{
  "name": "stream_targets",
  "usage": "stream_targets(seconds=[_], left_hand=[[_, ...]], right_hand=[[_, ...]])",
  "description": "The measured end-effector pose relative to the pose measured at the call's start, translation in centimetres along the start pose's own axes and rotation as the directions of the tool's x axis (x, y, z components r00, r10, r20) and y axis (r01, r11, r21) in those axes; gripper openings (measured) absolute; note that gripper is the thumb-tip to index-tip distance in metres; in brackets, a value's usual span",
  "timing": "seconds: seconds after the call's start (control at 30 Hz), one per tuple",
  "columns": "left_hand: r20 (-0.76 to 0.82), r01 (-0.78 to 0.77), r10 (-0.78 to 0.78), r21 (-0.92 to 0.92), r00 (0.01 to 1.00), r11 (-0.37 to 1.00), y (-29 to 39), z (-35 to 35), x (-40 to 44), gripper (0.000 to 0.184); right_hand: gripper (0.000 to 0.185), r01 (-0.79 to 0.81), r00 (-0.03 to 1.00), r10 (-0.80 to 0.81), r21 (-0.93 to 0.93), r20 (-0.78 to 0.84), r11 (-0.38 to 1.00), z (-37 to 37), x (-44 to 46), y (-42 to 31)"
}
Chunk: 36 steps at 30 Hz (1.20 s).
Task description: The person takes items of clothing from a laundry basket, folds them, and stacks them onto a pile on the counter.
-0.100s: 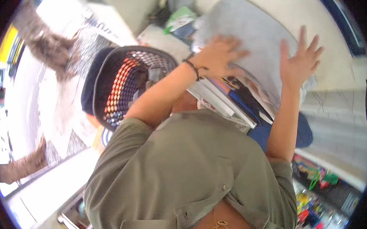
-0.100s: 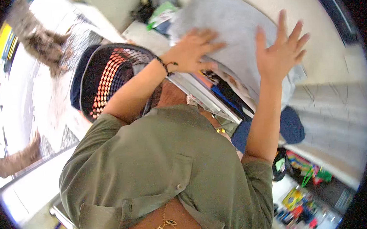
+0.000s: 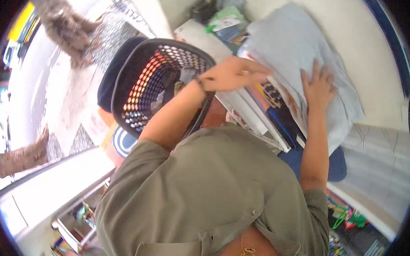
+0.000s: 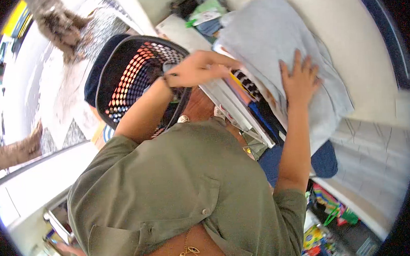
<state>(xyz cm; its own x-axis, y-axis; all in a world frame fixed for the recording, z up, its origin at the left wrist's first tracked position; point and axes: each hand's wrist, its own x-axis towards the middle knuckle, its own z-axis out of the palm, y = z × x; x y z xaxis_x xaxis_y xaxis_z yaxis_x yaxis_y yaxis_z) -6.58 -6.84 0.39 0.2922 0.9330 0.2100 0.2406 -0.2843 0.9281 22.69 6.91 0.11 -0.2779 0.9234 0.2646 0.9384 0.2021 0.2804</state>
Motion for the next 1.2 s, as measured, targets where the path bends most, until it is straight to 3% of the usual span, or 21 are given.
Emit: stream_targets(seconds=[0.03, 0.1, 0.13, 0.17, 0.23, 0.33, 0.4, 0.43, 0.53, 0.6, 0.67, 0.7, 0.8, 0.87, 0.9, 1.0, 1.07, 1.1, 1.13, 1.2], left_hand=[[-0.119, 0.085, -0.121, -0.269, 0.986, 0.959, -0.9, -1.8, -3.1, 0.038], [-0.352, 0.222, -0.323, -0.298, 0.878, 0.928, -3.5, -6.4, -8.5, 0.035], [-0.513, 0.289, -0.366, -0.226, 0.776, 0.930, -6.6, -8.2, -11.3, 0.037], [-0.666, 0.467, -0.470, -0.203, 0.578, 0.861, -11.4, -9.1, -14.2, 0.043], [-0.755, 0.771, -0.520, -0.030, 0.400, 0.636, -18.0, -10.5, -18.8, 0.052], [-0.431, 0.776, -0.673, 0.114, 0.601, 0.620, -26.1, -9.4, -23.1, 0.046], [-0.235, 0.823, -0.801, 0.318, 0.550, 0.471, -28.9, -8.1, -22.9, 0.041], [-0.336, 0.851, -0.801, 0.369, 0.496, 0.373, -29.2, -6.5, -23.1, 0.038], [-0.073, 0.629, -0.888, 0.732, 0.455, 0.262, -42.6, -2.6, -26.1, 0.039], [-0.394, 0.887, -0.837, 0.412, 0.380, 0.209, -41.7, 0.2, -26.5, 0.049], [-0.637, 0.977, -0.753, 0.008, 0.168, 0.211, -38.9, 3.5, -26.7, 0.064], [-0.686, 0.917, -0.704, -0.139, 0.183, 0.374, -37.9, 3.7, -26.6, 0.082], [-0.578, 0.890, -0.800, -0.267, 0.158, 0.369, -36.1, 2.1, -27.5, 0.090], [-0.451, 0.871, -0.878, -0.356, 0.157, 0.339, -42.5, 1.7, -30.8, 0.095], [-0.433, 0.888, -0.901, -0.407, 0.017, 0.212, -39.5, 1.0, -29.3, 0.098], [-0.449, 0.690, -0.873, -0.572, 0.189, 0.443, -44.0, 1.1, -31.0, 0.080], [-0.522, 0.717, -0.780, -0.389, 0.346, 0.578, -43.3, -0.1, -30.6, 0.081], [-0.330, 0.512, -0.862, -0.701, 0.386, 0.497, -43.9, -0.1, -30.6, 0.082], [-0.301, 0.583, -0.826, -0.595, 0.476, 0.553, -44.4, -1.1, -31.0, 0.079], [-0.289, 0.921, -0.937, -0.274, 0.196, 0.277, -34.8, -3.6, -25.8, 0.085]], right_hand=[[0.068, -0.003, 1.000, 0.003, 0.007, -0.019, 1.000, 0.3, 0.2, -0.1], [0.067, -0.009, 0.998, 0.011, 0.027, -0.064, 1.000, 0.9, 0.7, -0.3], [0.066, -0.012, 0.997, 0.015, 0.045, -0.075, 0.999, 1.3, 0.5, -0.5], [0.066, -0.017, 0.996, 0.021, 0.048, -0.090, 0.999, 1.5, 0.4, -0.3], [0.065, -0.018, 0.995, 0.023, 0.048, -0.096, 0.999, 2.1, 0.9, 0.1], [0.063, -0.025, 0.994, 0.033, 0.076, -0.107, 0.997, 2.9, 1.0, 0.5], [0.062, -0.038, 0.994, 0.049, 0.105, -0.103, 0.994, 2.6, 1.1, 0.3], [0.061, -0.035, 0.991, 0.048, 0.106, -0.126, 0.994, 2.9, 1.1, 0.4], [0.059, -0.021, 0.990, 0.037, 0.116, -0.139, 0.993, 3.2, 1.3, 0.7], [0.058, -0.017, 0.988, 0.037, 0.130, -0.149, 0.991, 3.2, 1.4, 0.6], [0.058, -0.015, 0.987, 0.037, 0.141, -0.158, 0.990, 3.1, 1.3, 0.7], [0.057, -0.011, 0.985, 0.036, 0.149, -0.167, 0.989, 3.1, 1.3, 0.7], [0.056, 0.005, 0.984, 0.025, 0.167, -0.174, 0.986, 3.5, 1.3, 0.8], [0.055, 0.013, 0.984, 0.020, 0.182, -0.175, 0.983, 3.6, 1.5, 0.8], [0.055, 0.013, 0.985, 0.021, 0.193, -0.173, 0.981, 3.4, 1.5, 0.7], [0.054, 0.009, 0.988, 0.022, 0.205, -0.152, 0.979, 3.1, 1.4, 0.6], [0.054, 0.007, 0.988, 0.025, 0.208, -0.150, 0.978, 3.0, 1.4, 0.4], [0.054, 0.008, 0.988, 0.025, 0.210, -0.155, 0.978, 2.9, 1.3, 0.2], [0.054, 0.007, 0.987, 0.027, 0.212, -0.158, 0.977, 2.9, 1.3, 0.4], [0.054, 0.038, 0.984, 0.006, 0.244, -0.179, 0.969, 2.9, 1.3, 1.0]])
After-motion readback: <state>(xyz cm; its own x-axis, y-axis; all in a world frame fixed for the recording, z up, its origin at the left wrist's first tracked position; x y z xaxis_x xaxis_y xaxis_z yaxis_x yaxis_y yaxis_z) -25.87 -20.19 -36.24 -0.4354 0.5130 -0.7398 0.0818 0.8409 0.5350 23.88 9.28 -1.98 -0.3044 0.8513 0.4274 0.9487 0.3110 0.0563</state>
